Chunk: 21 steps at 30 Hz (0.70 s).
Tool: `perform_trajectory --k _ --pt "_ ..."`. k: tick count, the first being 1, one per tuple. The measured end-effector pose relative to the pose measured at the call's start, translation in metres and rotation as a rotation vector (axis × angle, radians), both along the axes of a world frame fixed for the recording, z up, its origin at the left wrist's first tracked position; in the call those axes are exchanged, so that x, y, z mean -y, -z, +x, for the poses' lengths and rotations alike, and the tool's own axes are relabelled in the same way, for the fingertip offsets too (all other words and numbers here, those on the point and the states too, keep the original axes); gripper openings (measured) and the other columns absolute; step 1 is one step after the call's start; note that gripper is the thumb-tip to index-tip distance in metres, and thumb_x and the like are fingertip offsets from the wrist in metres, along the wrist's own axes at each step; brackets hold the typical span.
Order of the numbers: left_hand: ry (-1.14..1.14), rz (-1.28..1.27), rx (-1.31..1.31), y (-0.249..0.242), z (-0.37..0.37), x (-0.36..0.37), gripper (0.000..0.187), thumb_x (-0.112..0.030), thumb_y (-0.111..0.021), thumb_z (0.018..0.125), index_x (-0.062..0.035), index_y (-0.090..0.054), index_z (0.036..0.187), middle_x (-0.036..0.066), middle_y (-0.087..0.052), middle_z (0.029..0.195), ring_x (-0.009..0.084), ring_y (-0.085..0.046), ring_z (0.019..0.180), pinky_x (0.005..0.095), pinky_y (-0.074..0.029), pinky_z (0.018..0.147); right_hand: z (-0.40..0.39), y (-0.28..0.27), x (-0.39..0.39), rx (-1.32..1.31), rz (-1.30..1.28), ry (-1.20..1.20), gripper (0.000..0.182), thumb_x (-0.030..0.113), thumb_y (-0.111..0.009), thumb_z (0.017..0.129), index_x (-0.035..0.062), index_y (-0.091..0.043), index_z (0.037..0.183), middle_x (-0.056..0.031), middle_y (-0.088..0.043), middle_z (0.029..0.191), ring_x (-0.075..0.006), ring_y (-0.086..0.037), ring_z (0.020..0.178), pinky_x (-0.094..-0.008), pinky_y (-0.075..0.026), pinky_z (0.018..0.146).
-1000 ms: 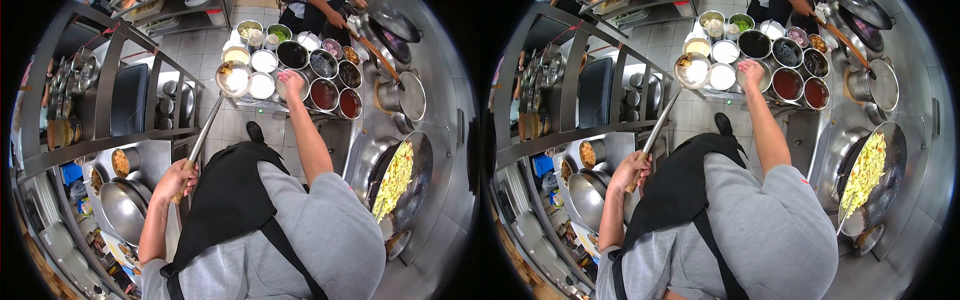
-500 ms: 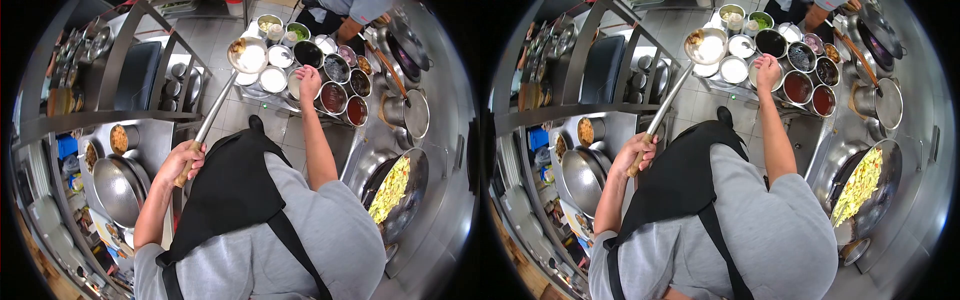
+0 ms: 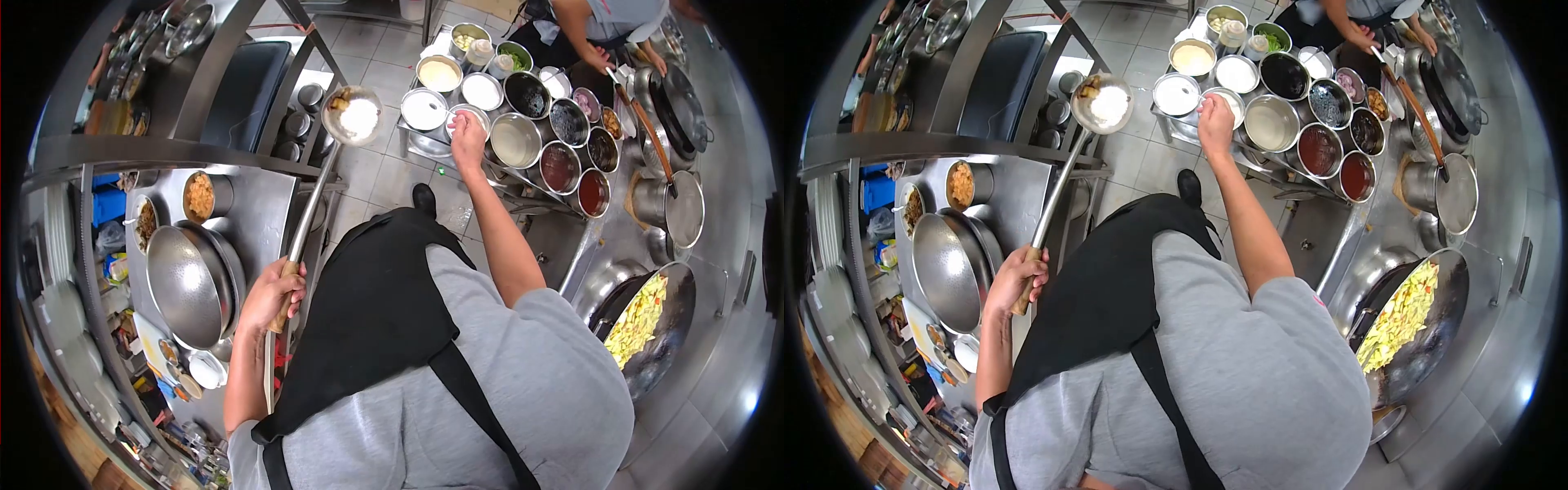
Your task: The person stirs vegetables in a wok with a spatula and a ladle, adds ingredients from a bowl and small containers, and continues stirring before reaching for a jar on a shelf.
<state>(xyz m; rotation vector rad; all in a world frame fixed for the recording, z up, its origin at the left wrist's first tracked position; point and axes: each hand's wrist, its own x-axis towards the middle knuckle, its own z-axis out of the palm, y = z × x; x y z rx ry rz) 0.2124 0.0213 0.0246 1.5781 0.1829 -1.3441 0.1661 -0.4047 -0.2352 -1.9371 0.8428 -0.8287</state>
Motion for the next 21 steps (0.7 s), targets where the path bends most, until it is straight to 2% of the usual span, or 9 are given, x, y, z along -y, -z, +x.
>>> perform_trajectory --k 3,6,12,13,21 --pt "-0.007 -0.013 -0.054 0.003 -0.003 -0.007 0.018 -0.005 -0.058 0.085 -0.0016 -0.051 0.101 0.001 -0.047 0.066 0.0086 -0.044 0.048 0.0213 -0.036 0.039 0.013 0.024 0.005 0.082 0.419 -0.016 0.025 0.010 -0.046 0.103 -0.0064 -0.065 0.107 -0.0166 -0.073 0.091 -0.0232 -0.073 0.076 -0.0333 -0.058 0.067" --pt "-0.018 -0.031 -0.081 0.002 -0.003 -0.005 0.017 -0.004 -0.058 0.085 -0.0015 -0.051 0.101 0.001 -0.047 0.066 0.0084 -0.044 0.047 0.0211 -0.035 0.039 0.014 0.032 0.010 0.148 0.671 0.069 0.025 0.008 -0.045 0.102 -0.0096 -0.061 0.111 -0.0197 -0.072 0.095 -0.0266 -0.074 0.077 -0.0327 -0.060 0.065" --pt "-0.044 -0.030 -0.079 0.008 -0.004 0.000 0.018 -0.005 -0.058 0.084 -0.0016 -0.052 0.100 0.001 -0.048 0.066 0.0085 -0.044 0.046 0.0222 -0.036 0.040 -0.010 0.046 0.023 0.368 1.080 0.153 0.030 0.004 -0.044 0.100 -0.0153 -0.050 0.121 -0.0314 -0.064 0.112 -0.0383 -0.072 0.093 -0.0406 -0.061 0.076" --pt "-0.032 -0.032 -0.070 0.009 -0.003 0.002 0.017 -0.006 -0.058 0.084 -0.0016 -0.052 0.100 0.001 -0.048 0.066 0.0086 -0.044 0.046 0.0223 -0.036 0.040 -0.015 0.045 0.025 0.361 1.115 0.147 0.031 0.004 -0.044 0.099 -0.0141 -0.048 0.124 -0.0318 -0.063 0.116 -0.0405 -0.070 0.101 -0.0425 -0.060 0.081" --pt "0.006 -0.068 -0.103 0.019 0.005 0.019 0.017 -0.007 -0.057 0.085 -0.0016 -0.051 0.100 0.001 -0.047 0.065 0.0089 -0.043 0.045 0.0229 -0.036 0.040 -0.021 0.040 0.032 0.360 1.127 0.134 0.029 0.004 -0.046 0.100 -0.0109 -0.050 0.125 -0.0301 -0.064 0.116 -0.0396 -0.070 0.101 -0.0412 -0.059 0.083"
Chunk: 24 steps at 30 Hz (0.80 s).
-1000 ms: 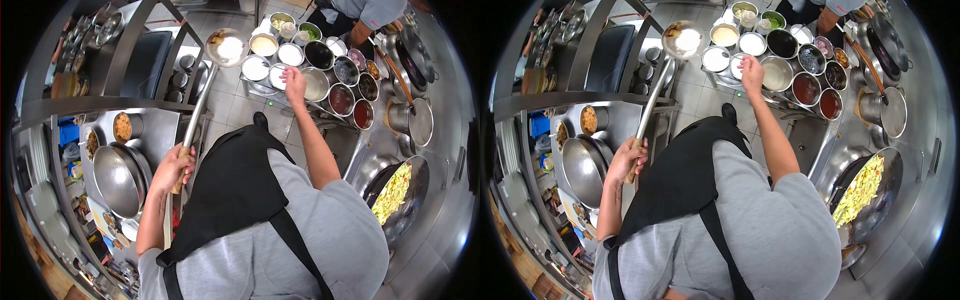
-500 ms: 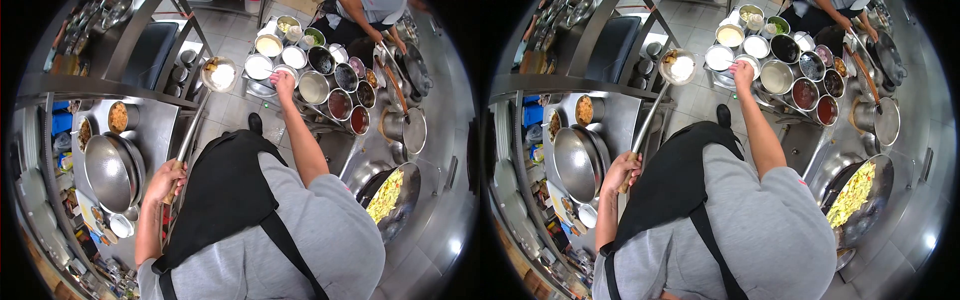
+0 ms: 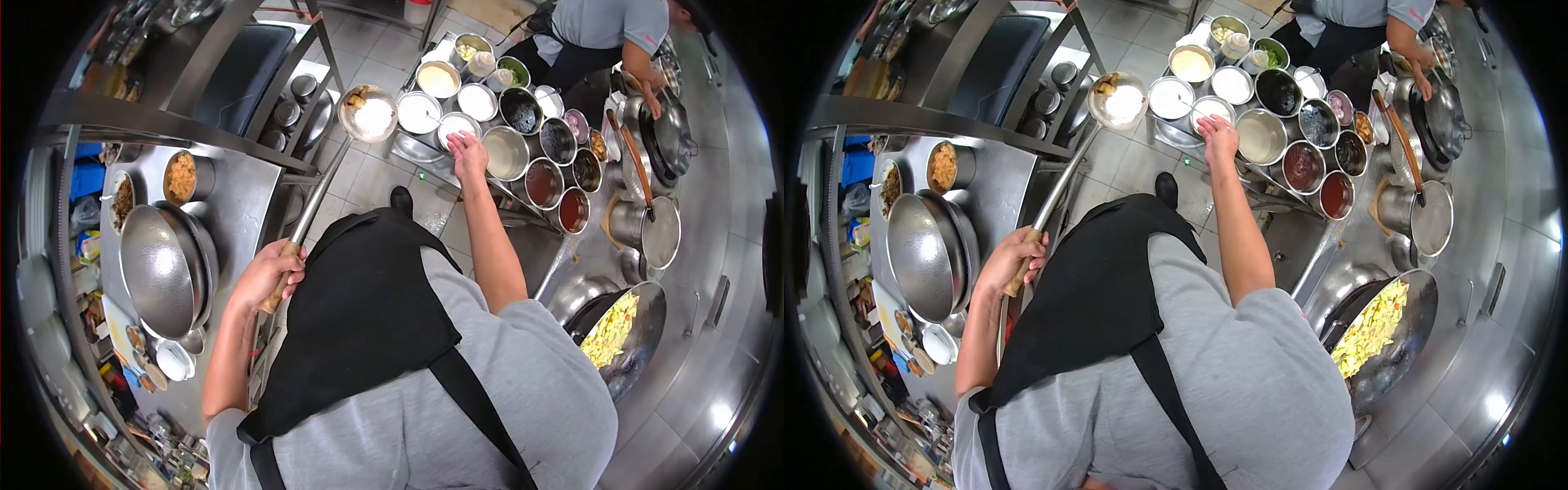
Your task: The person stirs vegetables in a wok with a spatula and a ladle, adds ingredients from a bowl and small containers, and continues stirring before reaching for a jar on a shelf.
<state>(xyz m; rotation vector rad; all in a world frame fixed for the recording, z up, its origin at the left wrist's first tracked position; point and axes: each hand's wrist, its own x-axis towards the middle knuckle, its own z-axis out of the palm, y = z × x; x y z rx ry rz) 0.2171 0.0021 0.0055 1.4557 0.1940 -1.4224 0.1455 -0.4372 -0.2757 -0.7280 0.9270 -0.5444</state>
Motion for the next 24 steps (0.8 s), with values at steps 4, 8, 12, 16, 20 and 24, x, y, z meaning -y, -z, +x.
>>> perform_trajectory --k 4,8,12,16,20,24 --pt "-0.001 0.001 0.023 0.001 -0.001 0.004 0.017 -0.006 -0.057 0.085 -0.0015 -0.051 0.100 0.001 -0.047 0.065 0.0086 -0.044 0.045 0.0227 -0.036 0.040 -0.006 0.015 0.002 -0.001 0.092 0.009 0.029 0.004 -0.045 0.100 -0.0106 -0.051 0.125 -0.0291 -0.064 0.116 -0.0383 -0.070 0.104 -0.0410 -0.059 0.083" --pt "-0.016 0.011 0.020 -0.002 -0.003 0.008 0.017 -0.005 -0.057 0.085 -0.0014 -0.051 0.100 0.001 -0.047 0.065 0.0083 -0.044 0.045 0.0223 -0.036 0.040 -0.015 0.027 0.001 0.004 0.111 0.004 0.029 0.005 -0.045 0.101 -0.0101 -0.051 0.125 -0.0277 -0.065 0.116 -0.0365 -0.070 0.104 -0.0403 -0.059 0.083" --pt "-0.036 0.021 0.014 -0.001 -0.003 0.010 0.017 -0.004 -0.057 0.084 -0.0015 -0.051 0.100 0.001 -0.047 0.065 0.0082 -0.044 0.045 0.0220 -0.036 0.039 -0.018 0.022 -0.002 0.013 0.074 -0.017 0.028 0.008 -0.045 0.105 -0.0084 -0.052 0.125 -0.0257 -0.066 0.115 -0.0342 -0.071 0.101 -0.0389 -0.059 0.080" --pt "-0.039 0.019 0.002 -0.001 -0.002 0.012 0.017 -0.003 -0.057 0.084 -0.0015 -0.051 0.100 0.001 -0.047 0.065 0.0082 -0.044 0.045 0.0220 -0.036 0.039 -0.015 0.014 -0.009 -0.009 -0.179 -0.062 0.027 0.012 -0.047 0.106 -0.0076 -0.057 0.123 -0.0217 -0.068 0.110 -0.0299 -0.073 0.096 -0.0354 -0.059 0.077" --pt "-0.028 0.028 0.011 -0.001 -0.001 0.014 0.015 -0.004 -0.057 0.085 -0.0028 -0.051 0.099 0.001 -0.047 0.065 0.0090 -0.045 0.044 0.0234 -0.036 0.039 0.000 -0.020 -0.018 -0.156 -0.694 -0.187 0.026 0.012 -0.049 0.105 -0.0061 -0.066 0.112 -0.0165 -0.071 0.098 -0.0238 -0.074 0.086 -0.0332 -0.057 0.074" --pt "-0.010 0.027 0.013 0.000 0.002 0.013 0.014 -0.005 -0.057 0.085 -0.0039 -0.051 0.098 0.001 -0.048 0.065 0.0091 -0.046 0.044 0.0243 -0.036 0.040 0.023 -0.025 -0.014 -0.264 -1.093 -0.317 0.024 0.011 -0.053 0.100 -0.0069 -0.068 0.106 -0.0205 -0.071 0.092 -0.0255 -0.074 0.080 -0.0384 -0.055 0.076"
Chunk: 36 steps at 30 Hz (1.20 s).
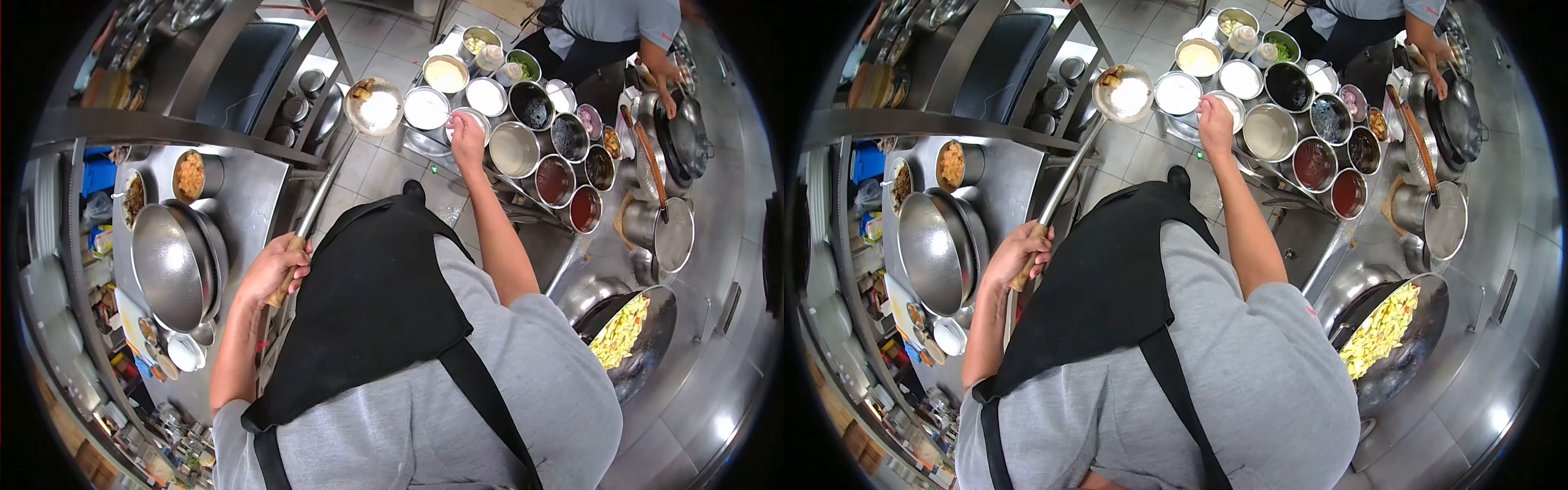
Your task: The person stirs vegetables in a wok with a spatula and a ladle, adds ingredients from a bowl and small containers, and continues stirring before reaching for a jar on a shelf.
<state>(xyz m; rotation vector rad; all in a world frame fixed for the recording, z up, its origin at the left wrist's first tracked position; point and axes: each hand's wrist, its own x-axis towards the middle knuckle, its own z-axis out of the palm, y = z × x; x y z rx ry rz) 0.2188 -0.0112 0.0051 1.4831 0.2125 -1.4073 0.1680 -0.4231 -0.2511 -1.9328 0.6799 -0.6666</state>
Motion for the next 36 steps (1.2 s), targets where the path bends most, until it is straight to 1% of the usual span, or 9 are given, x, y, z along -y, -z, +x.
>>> perform_trajectory --k 3,9,10,19,22,25,29,32,36 --pt "0.017 0.016 0.004 -0.002 0.003 -0.001 0.015 -0.006 -0.058 0.084 -0.0040 -0.051 0.098 0.001 -0.048 0.065 0.0092 -0.045 0.044 0.0245 -0.036 0.040 0.014 0.003 0.005 -0.047 0.051 -0.007 0.023 0.010 -0.052 0.101 -0.0057 -0.068 0.106 -0.0169 -0.072 0.088 -0.0233 -0.074 0.075 -0.0362 -0.056 0.071" --pt "0.000 0.032 0.027 -0.008 0.002 -0.003 0.019 -0.003 -0.058 0.083 -0.0005 -0.051 0.101 0.002 -0.047 0.066 0.0080 -0.044 0.047 0.0219 -0.035 0.039 0.019 0.013 0.023 0.022 0.503 0.096 0.023 0.007 -0.047 0.101 -0.0069 -0.065 0.105 -0.0164 -0.072 0.089 -0.0211 -0.074 0.074 -0.0298 -0.058 0.060" --pt "-0.006 0.025 0.028 -0.007 0.002 -0.004 0.019 -0.003 -0.058 0.083 -0.0005 -0.052 0.100 0.002 -0.047 0.066 0.0080 -0.044 0.047 0.0219 -0.035 0.039 0.018 0.015 0.026 0.020 0.525 0.080 0.023 0.006 -0.046 0.101 -0.0086 -0.063 0.105 -0.0188 -0.072 0.090 -0.0238 -0.075 0.075 -0.0305 -0.059 0.061" --pt "-0.021 -0.001 0.018 -0.001 0.001 -0.010 0.018 -0.004 -0.058 0.084 -0.0006 -0.052 0.101 0.002 -0.048 0.066 0.0080 -0.044 0.047 0.0219 -0.036 0.039 0.003 0.007 0.033 0.105 0.790 0.217 0.024 0.007 -0.046 0.102 -0.0093 -0.062 0.109 -0.0187 -0.072 0.091 -0.0261 -0.075 0.079 -0.0298 -0.060 0.063" --pt "-0.017 0.000 0.019 0.000 0.001 -0.010 0.018 -0.004 -0.057 0.084 -0.0009 -0.051 0.101 0.002 -0.048 0.066 0.0081 -0.044 0.047 0.0220 -0.036 0.039 0.004 0.006 0.027 0.063 0.534 0.127 0.024 0.009 -0.047 0.102 -0.0078 -0.064 0.108 -0.0168 -0.072 0.089 -0.0242 -0.075 0.079 -0.0308 -0.059 0.065" --pt "-0.010 -0.002 0.023 -0.001 0.002 -0.011 0.018 -0.004 -0.057 0.084 -0.0010 -0.051 0.101 0.002 -0.048 0.066 0.0081 -0.044 0.047 0.0221 -0.036 0.039 0.009 0.005 0.021 -0.025 0.023 -0.055 0.024 0.010 -0.048 0.102 -0.0056 -0.066 0.107 -0.0150 -0.073 0.087 -0.0215 -0.075 0.077 -0.0325 -0.058 0.065" --pt "-0.009 -0.004 0.032 0.000 0.002 -0.010 0.018 -0.004 -0.057 0.084 -0.0008 -0.051 0.101 0.002 -0.048 0.065 0.0083 -0.044 0.046 0.0222 -0.037 0.039 0.016 0.004 0.017 -0.024 0.232 -0.012 0.025 0.009 -0.048 0.101 -0.0048 -0.067 0.109 -0.0145 -0.073 0.087 -0.0201 -0.075 0.077 -0.0322 -0.058 0.065" --pt "-0.018 -0.007 0.036 -0.002 0.001 -0.010 0.018 -0.003 -0.057 0.084 -0.0008 -0.051 0.100 0.002 -0.048 0.065 0.0083 -0.044 0.046 0.0224 -0.037 0.039 0.014 0.005 0.029 -0.017 0.523 0.120 0.025 0.008 -0.047 0.101 -0.0075 -0.065 0.111 -0.0166 -0.072 0.091 -0.0225 -0.075 0.078 -0.0308 -0.059 0.065" --pt "-0.032 -0.002 0.044 -0.004 -0.004 -0.008 0.017 -0.003 -0.057 0.083 -0.0010 -0.052 0.100 0.002 -0.048 0.065 0.0084 -0.044 0.045 0.0227 -0.037 0.039 0.003 -0.004 0.039 0.056 0.711 0.183 0.027 0.007 -0.046 0.101 -0.0125 -0.060 0.115 -0.0212 -0.071 0.098 -0.0271 -0.075 0.081 -0.0317 -0.060 0.067"
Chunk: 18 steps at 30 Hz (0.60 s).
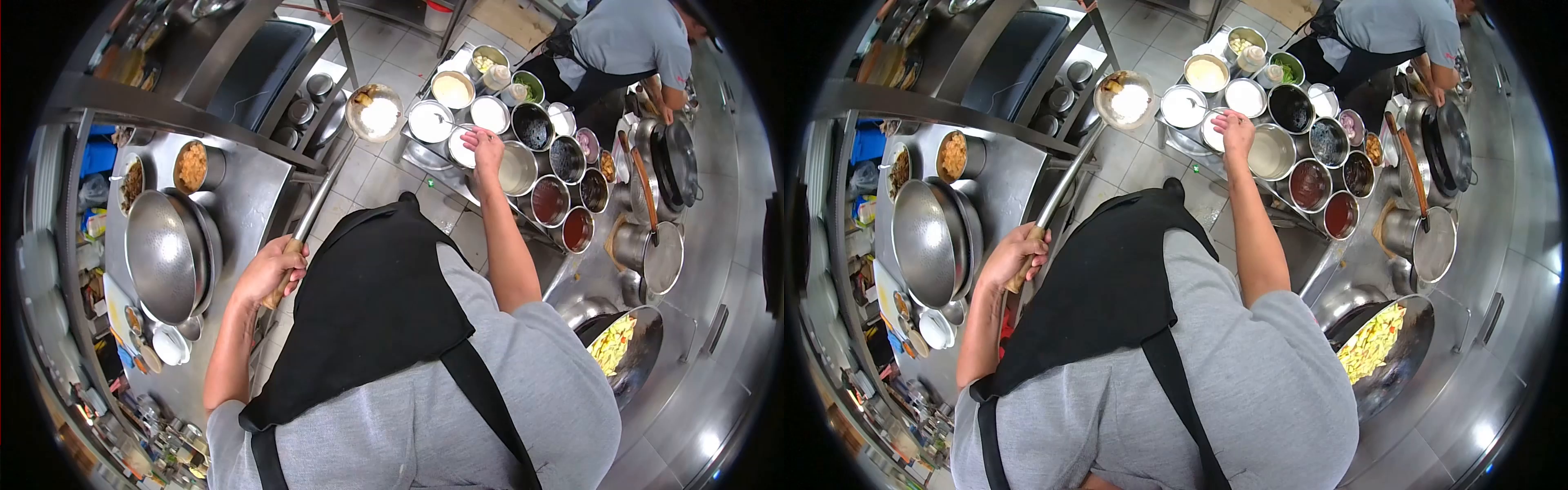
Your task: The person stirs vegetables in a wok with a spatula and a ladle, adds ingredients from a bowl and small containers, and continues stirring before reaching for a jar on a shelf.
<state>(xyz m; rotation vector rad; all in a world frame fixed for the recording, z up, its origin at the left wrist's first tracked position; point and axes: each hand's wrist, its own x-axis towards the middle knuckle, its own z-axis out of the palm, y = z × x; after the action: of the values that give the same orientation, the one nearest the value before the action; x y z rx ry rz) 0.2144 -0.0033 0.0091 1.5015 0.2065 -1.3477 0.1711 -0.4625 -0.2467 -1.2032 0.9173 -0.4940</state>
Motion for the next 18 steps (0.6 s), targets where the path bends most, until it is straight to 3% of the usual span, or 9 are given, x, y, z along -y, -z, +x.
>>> perform_trajectory --k 6,9,12,18 --pt "-0.006 0.001 -0.009 0.002 -0.005 0.004 0.017 -0.004 -0.057 0.084 -0.0013 -0.051 0.099 0.001 -0.048 0.065 0.0086 -0.044 0.044 0.0229 -0.036 0.039 -0.005 -0.026 -0.002 0.087 0.187 -0.008 0.027 0.007 -0.047 0.102 -0.0130 -0.057 0.118 -0.0219 -0.071 0.097 -0.0279 -0.075 0.084 -0.0322 -0.060 0.069" --pt "-0.016 -0.015 -0.027 0.002 -0.007 0.008 0.017 -0.003 -0.057 0.083 -0.0012 -0.051 0.099 0.002 -0.048 0.065 0.0087 -0.044 0.044 0.0227 -0.036 0.039 -0.001 -0.048 -0.013 0.149 -0.001 -0.108 0.027 0.009 -0.048 0.103 -0.0113 -0.059 0.117 -0.0200 -0.071 0.097 -0.0255 -0.075 0.083 -0.0318 -0.059 0.068" --pt "-0.077 -0.059 -0.100 0.006 -0.008 0.005 0.017 -0.002 -0.056 0.083 -0.0011 -0.051 0.099 0.003 -0.048 0.065 0.0089 -0.043 0.044 0.0225 -0.036 0.039 0.004 -0.043 -0.017 0.017 -0.394 -0.138 0.027 0.012 -0.048 0.104 -0.0083 -0.063 0.114 -0.0164 -0.072 0.095 -0.0212 -0.074 0.082 -0.0308 -0.058 0.068" --pt "-0.098 -0.080 -0.112 -0.008 -0.008 -0.002 0.018 -0.002 -0.057 0.083 -0.0001 -0.052 0.101 0.003 -0.048 0.065 0.0091 -0.042 0.042 0.0227 -0.035 0.037 0.012 -0.037 -0.023 -0.026 -0.536 -0.106 0.025 0.012 -0.050 0.104 -0.0058 -0.067 0.109 -0.0125 -0.073 0.088 -0.0164 -0.073 0.078 -0.0294 -0.055 0.065"
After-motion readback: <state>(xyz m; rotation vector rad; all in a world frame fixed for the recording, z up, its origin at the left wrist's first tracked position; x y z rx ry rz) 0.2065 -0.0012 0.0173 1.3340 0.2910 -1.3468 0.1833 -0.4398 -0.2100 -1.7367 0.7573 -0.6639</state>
